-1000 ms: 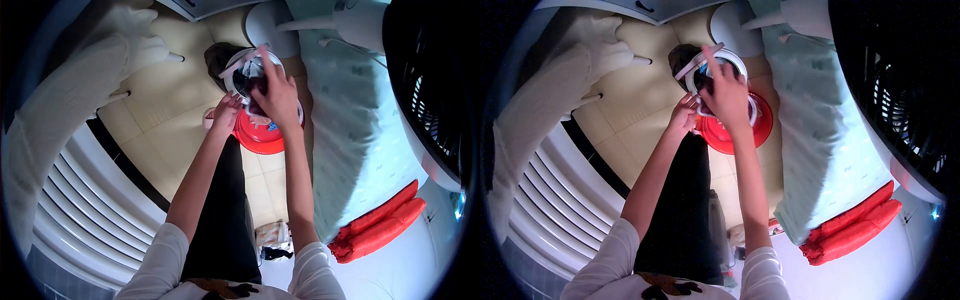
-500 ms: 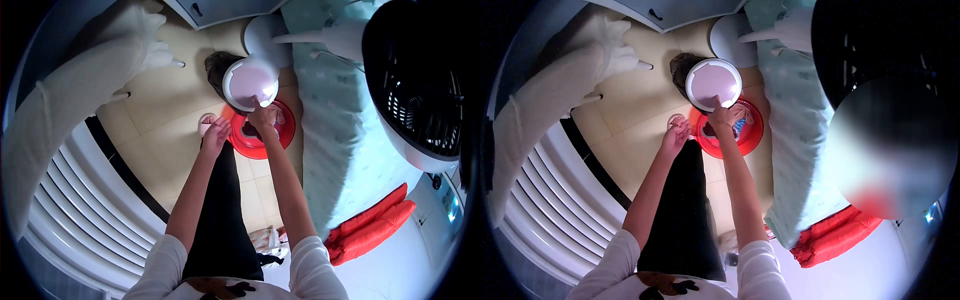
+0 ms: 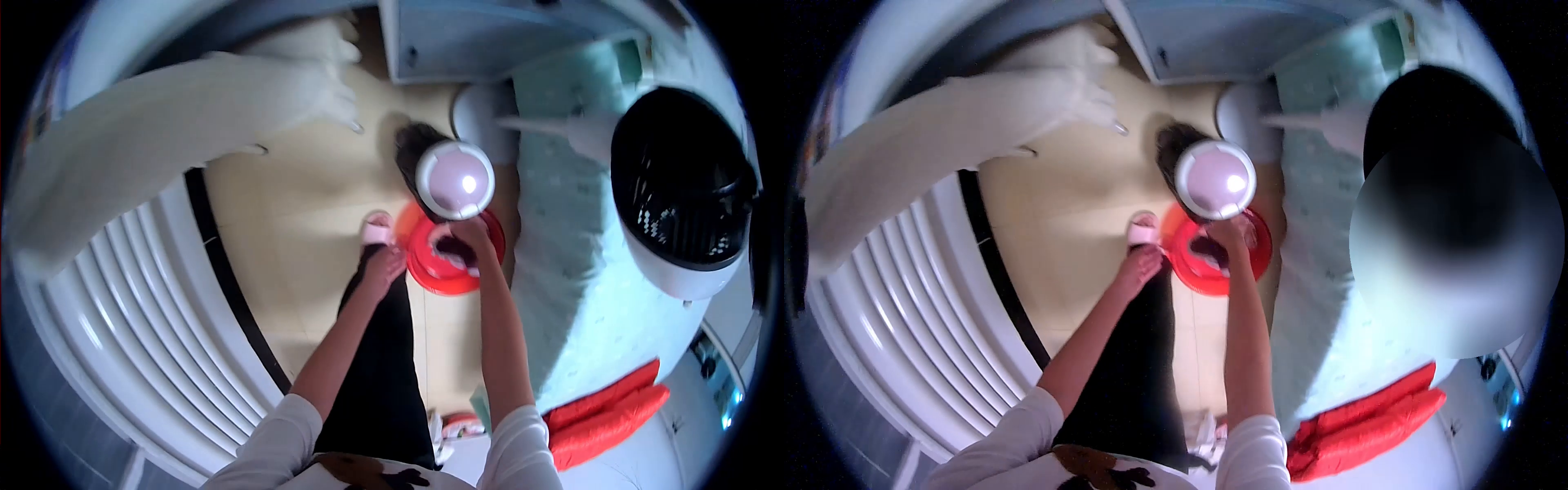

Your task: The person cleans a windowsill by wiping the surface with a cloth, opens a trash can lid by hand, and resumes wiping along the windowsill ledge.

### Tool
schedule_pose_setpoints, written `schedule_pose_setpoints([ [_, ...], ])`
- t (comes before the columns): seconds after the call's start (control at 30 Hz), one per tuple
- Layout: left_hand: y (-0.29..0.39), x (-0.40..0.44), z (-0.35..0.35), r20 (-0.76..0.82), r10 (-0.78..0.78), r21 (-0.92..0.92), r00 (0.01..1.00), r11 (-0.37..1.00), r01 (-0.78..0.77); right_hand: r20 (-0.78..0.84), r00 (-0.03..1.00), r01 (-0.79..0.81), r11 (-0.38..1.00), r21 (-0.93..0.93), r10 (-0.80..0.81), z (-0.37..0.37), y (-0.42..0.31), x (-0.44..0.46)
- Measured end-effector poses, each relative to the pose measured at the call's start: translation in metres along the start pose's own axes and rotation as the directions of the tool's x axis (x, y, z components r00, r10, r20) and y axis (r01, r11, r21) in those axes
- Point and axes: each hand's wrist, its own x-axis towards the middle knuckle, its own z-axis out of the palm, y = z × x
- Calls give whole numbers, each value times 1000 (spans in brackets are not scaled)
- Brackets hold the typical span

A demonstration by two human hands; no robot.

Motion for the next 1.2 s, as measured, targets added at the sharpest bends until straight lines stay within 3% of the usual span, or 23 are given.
schedule_pose_setpoints([
  [0.03,0,-4,-6,22,1,75,1000,997,-3,102,983,-168,973,160,153,3,-19,-23],
  [0.07,11,-23,6,4,-4,125,1000,992,3,-309,941,276,842,464,-138,9,-35,-43],
  [0.1,17,-30,6,25,-6,198,1000,980,1,-329,917,330,892,309,-225,-7,-70,-66],
  [0.13,15,-31,-4,114,-1,184,993,983,-21,-404,912,207,930,302,-72,14,-72,-90],
  [0.17,20,-37,-13,274,-39,316,961,947,-52,-129,990,36,793,608,54,21,-65,-101],
  [0.2,31,-83,18,-4,-2,471,1000,882,4,-13,991,-84,689,720,135,-1,-122,-131],
  [0.23,38,-115,24,26,7,503,1000,864,-19,-129,982,-4,697,717,138,-1,-153,-154],
  [0.27,50,-154,39,48,112,562,993,819,-119,-70,969,-108,661,742,237,17,-150,-160],
  [0.3,59,-174,41,122,-8,501,992,864,-55,-54,975,-44,427,903,214,-13,-230,-190],
  [0.33,44,-163,23,284,66,564,957,795,-222,-50,989,-1,337,941,142,-2,-235,-196],
  [0.37,34,-156,13,288,114,532,951,806,-258,-14,991,-32,337,941,133,3,-242,-205],
  [0.4,40,-161,10,289,-26,473,957,873,-119,29,990,-74,338,938,135,5,-256,-208],
  [0.47,73,-226,11,320,-40,352,946,933,-80,53,998,-55,337,940,14,-9,-337,-232],
  [0.53,94,-267,-14,367,100,272,925,939,-209,39,996,26,674,738,-80,7,-351,-219],
  [0.57,96,-284,-27,403,181,232,897,928,-291,29,986,99,718,689,-164,15,-359,-210],
  [0.67,113,-319,-77,313,342,76,886,921,-382,85,933,237,773,588,-350,32,-418,-197],
  [0.73,121,-345,-109,297,436,-40,850,895,-445,99,875,432,856,285,-474,49,-453,-176],
  [0.77,123,-365,-124,283,471,-111,835,881,-460,127,835,477,819,319,-536,60,-470,-172],
  [0.87,119,-395,-179,158,610,-201,777,790,-579,221,833,468,858,210,-508,92,-549,-203],
  [1.0,119,-465,-268,49,776,-243,628,619,-746,320,753,305,736,605,-575,176,-630,-259],
  [1.07,115,-499,-304,-133,818,-114,559,548,-829,357,665,358,699,619,-656,222,-659,-268],
  [1.13,121,-543,-335,-141,849,195,510,529,-826,372,525,556,639,531,-766,265,-687,-274],
  [1.2,108,-531,-364,-283,890,129,357,404,-906,401,550,575,680,454,-733,296,-714,-290],
])
